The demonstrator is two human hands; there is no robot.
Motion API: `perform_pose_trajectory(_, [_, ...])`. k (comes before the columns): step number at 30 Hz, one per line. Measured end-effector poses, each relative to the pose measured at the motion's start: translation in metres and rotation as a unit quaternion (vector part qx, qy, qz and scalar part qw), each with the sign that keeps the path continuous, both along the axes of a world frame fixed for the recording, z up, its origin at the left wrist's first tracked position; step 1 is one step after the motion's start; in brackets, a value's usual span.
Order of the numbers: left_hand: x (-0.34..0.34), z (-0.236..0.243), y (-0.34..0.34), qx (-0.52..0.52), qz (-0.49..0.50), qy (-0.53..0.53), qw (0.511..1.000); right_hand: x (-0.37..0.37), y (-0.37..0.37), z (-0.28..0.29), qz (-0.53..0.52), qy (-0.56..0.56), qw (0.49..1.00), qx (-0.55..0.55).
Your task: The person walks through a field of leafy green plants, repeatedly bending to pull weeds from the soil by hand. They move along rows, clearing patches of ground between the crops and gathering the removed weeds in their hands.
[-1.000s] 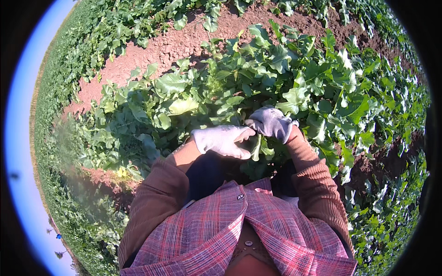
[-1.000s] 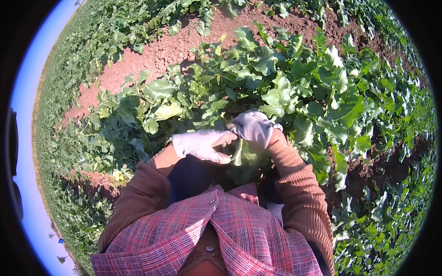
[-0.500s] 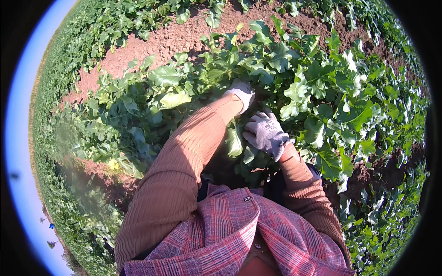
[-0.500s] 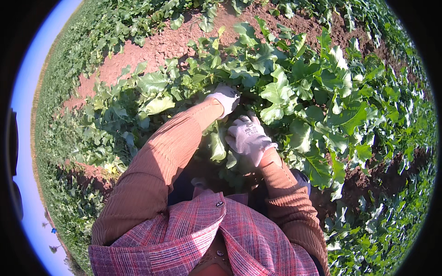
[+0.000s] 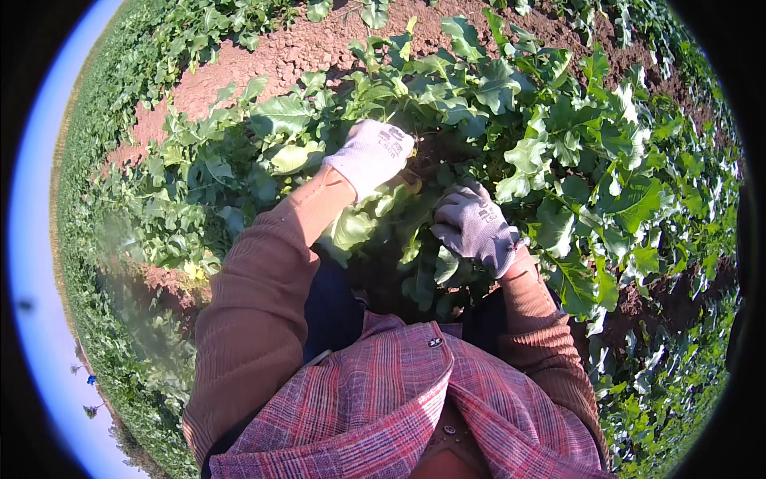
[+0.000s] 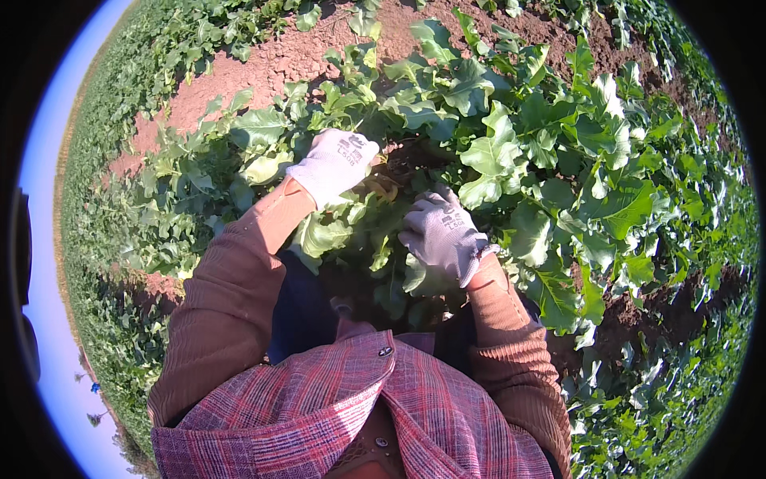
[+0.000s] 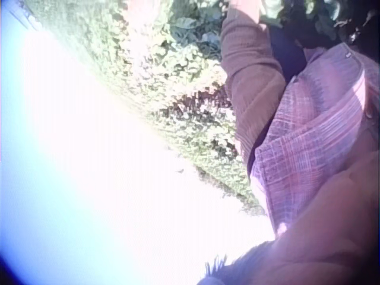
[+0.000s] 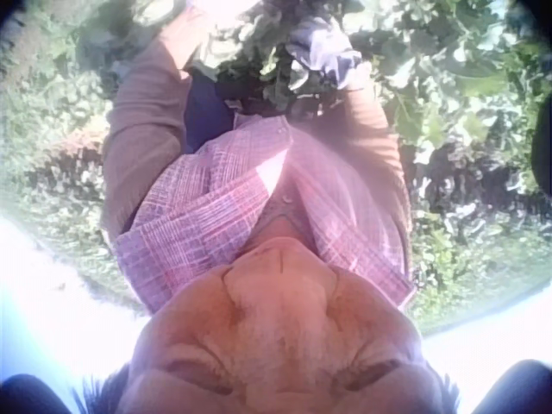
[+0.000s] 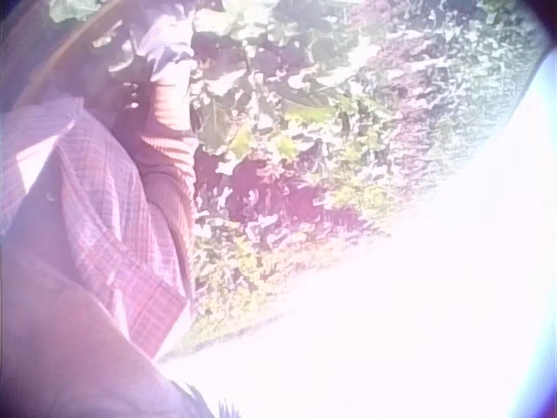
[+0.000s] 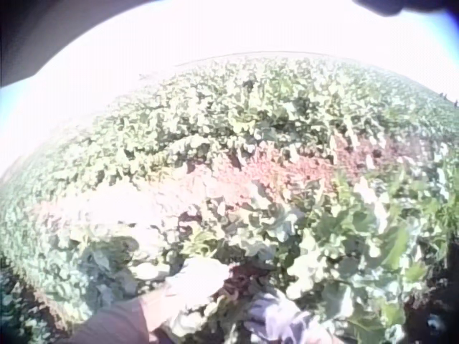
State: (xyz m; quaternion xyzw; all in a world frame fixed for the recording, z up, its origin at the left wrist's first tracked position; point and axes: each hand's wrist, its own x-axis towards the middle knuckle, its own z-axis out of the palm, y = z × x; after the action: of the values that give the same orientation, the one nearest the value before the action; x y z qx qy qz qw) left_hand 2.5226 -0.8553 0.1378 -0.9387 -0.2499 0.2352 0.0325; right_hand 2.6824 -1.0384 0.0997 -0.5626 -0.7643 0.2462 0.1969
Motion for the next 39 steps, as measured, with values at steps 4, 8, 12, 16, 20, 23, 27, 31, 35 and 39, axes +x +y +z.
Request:
perform_pose_trajectory(4, [-0.110,0.087,-0.009,0.109,0.076,-0.288,0.948,-0.006,0.004,0.000,-0.013,-0.007,1.000,-0.007])
perform_pose_trajectory(8, [-0.226,0.134,-0.024,0.207,0.350,-0.100,0.908,-0.010,0.007,0.000,-0.038,-0.017,0.999,0.007])
perform_pose_trajectory(12, [-0.257,0.131,-0.052,0.046,0.346,0.218,0.912,-0.012,0.008,-0.003,-0.030,-0.048,0.998,0.009])
perform_pose_trajectory(16, [-0.151,0.090,-0.027,-0.088,0.092,-0.310,0.942,-0.015,0.010,-0.004,-0.040,-0.050,0.998,0.005])
perform_pose_trajectory(20, [0.023,-0.003,-0.016,-0.145,-0.092,-0.115,0.978,-0.019,0.009,-0.003,-0.060,-0.056,0.997,0.010])
perform_pose_trajectory(23, [0.070,-0.061,0.004,-0.128,-0.022,0.092,0.987,-0.018,0.005,-0.003,-0.065,-0.042,0.997,0.018])
perform_pose_trajectory(27, [0.057,-0.113,0.029,0.003,-0.012,0.070,0.997,-0.014,0.001,-0.004,-0.054,-0.038,0.998,0.011])
perform_pose_trajectory(31, [0.045,-0.126,0.036,-0.055,0.093,-0.008,0.994,-0.010,0.002,-0.003,-0.026,-0.028,0.999,-0.028])
perform_pose_trajectory(35, [0.047,-0.121,0.033,-0.069,0.109,-0.014,0.992,-0.008,0.000,-0.003,-0.024,-0.013,1.000,-0.016])
perform_pose_trajectory(39, [0.061,-0.123,0.036,-0.051,0.127,-0.102,0.985,-0.008,-0.001,-0.004,-0.023,-0.015,0.999,-0.022])
